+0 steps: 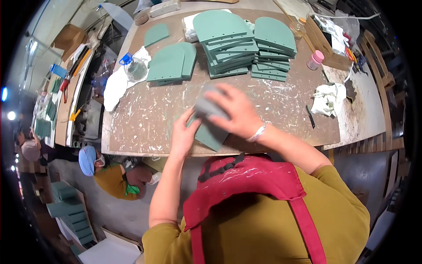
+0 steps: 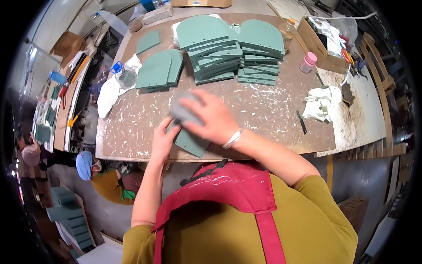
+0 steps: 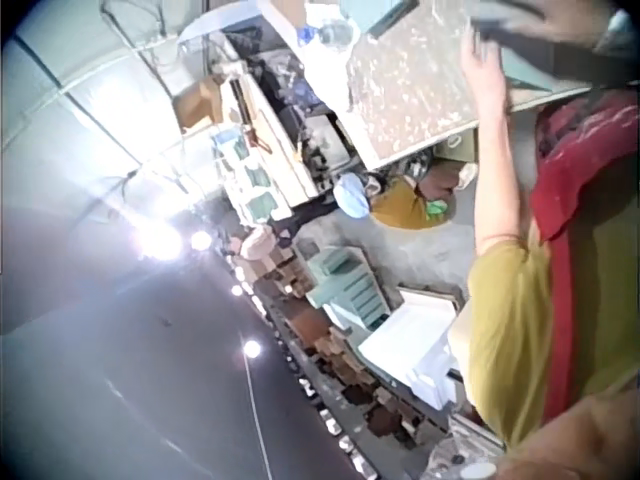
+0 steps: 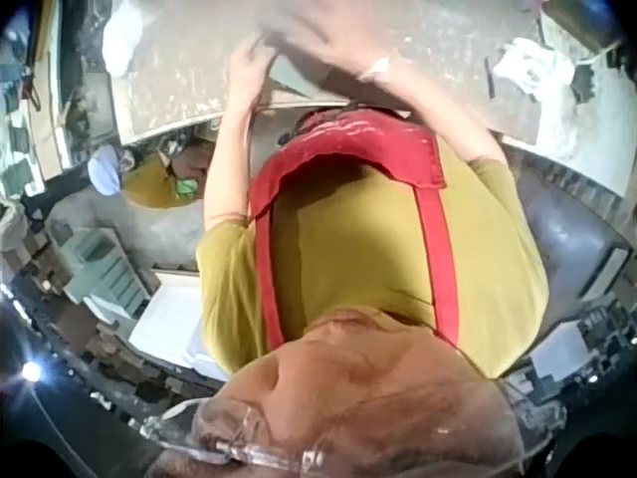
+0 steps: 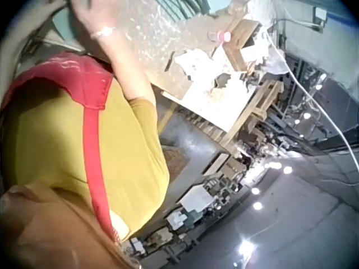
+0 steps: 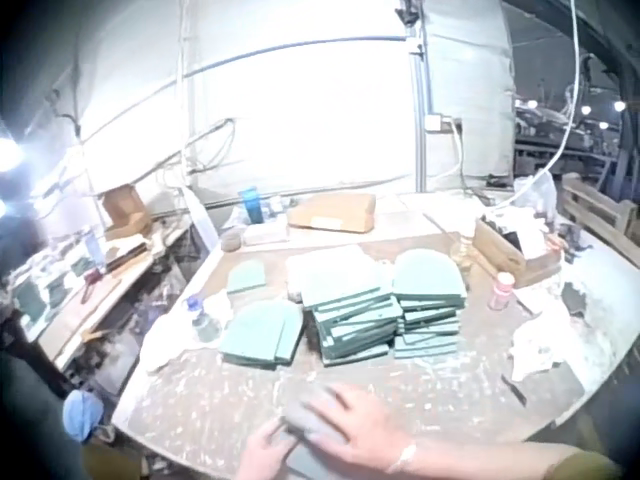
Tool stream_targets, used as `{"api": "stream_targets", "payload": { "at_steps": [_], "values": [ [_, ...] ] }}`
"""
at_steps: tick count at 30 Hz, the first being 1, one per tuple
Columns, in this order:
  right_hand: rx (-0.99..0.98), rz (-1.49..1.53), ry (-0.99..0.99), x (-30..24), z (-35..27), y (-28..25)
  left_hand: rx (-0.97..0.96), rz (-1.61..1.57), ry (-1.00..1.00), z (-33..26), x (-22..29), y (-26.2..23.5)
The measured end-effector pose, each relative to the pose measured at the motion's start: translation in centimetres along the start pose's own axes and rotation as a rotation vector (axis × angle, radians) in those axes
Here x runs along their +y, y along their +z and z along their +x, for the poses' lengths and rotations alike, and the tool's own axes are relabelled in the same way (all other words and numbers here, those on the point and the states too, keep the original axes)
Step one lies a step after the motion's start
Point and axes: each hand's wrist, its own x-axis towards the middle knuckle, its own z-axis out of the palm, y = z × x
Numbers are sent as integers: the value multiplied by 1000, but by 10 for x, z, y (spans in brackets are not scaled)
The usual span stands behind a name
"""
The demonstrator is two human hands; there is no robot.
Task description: The person sands the edges and surfaces of several green arched wood panels by hand with a sanding block and then wipes them with a cloth dampened with liquid from a bottle.
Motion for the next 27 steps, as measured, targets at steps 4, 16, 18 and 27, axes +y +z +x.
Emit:
{"api": "stream_targets", "payload": {
  "at_steps": [4,16,18,27],
  "values": [
    [-46,-24,234,45,-5,26,137,1,-70,-14,5,19],
    [89,976,942,70,-48,21,-111,-152,-328,-8,-14,-11],
    [38,1004,911,66,-41,16,-201,61,-380,5,-5,-13],
    [9,-75,290,44,-5,17,-258,93,-184,18,-8,-8]
  ]
}}
